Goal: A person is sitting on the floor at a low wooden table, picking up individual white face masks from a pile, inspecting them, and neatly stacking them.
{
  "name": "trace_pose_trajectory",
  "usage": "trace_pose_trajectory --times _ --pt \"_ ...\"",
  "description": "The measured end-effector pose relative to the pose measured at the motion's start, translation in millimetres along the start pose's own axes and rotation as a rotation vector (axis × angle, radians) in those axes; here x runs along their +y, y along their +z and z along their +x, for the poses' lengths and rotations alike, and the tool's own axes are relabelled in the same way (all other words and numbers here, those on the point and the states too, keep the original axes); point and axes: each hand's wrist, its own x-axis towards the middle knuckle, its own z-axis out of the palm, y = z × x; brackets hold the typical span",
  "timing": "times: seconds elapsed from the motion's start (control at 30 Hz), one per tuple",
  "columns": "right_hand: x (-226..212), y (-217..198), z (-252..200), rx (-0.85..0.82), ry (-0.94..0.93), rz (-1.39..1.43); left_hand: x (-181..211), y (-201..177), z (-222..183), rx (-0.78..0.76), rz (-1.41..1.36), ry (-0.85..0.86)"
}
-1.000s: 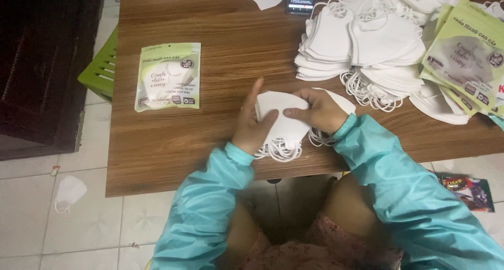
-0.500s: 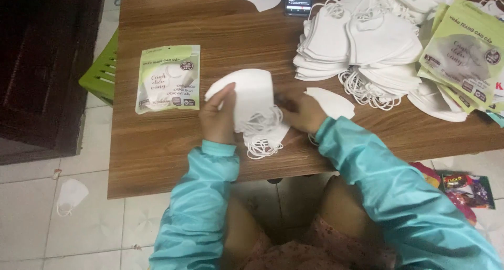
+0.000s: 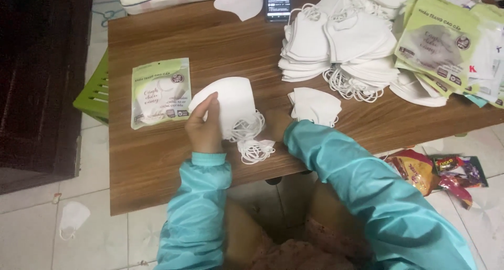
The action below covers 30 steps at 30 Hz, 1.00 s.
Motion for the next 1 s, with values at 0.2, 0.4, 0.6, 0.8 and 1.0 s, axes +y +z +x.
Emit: trace_pose_trajectory --times 0.2,0.4,0.6,0.8,1.0 --pt "64.2 -5.2 16.8 0.033 -0.198 0.184 -7.2 -4.5 4.1 -0.005 0.046 0.014" --pt "118.3 -109.6 -42.1 0.101 -0.215 0.222 1.2 -1.9 -5.1 -0.099 0.066 -0.038" --pt "202.4 -98.5 1.8 0.239 0.068 -0.024 -19.7 12.0 -6.9 -0.115 0.066 0.045" --pt "191.8 -103.8 -8.7 0.233 0.071 -0.097 -31.4 14.0 -3.7 -0.150 0.143 -0.017" --pt "159.8 -116.9 -33.7 0.211 0.118 -0.253 -29.6 18.6 -5.1 -0.168 0.169 -0.056"
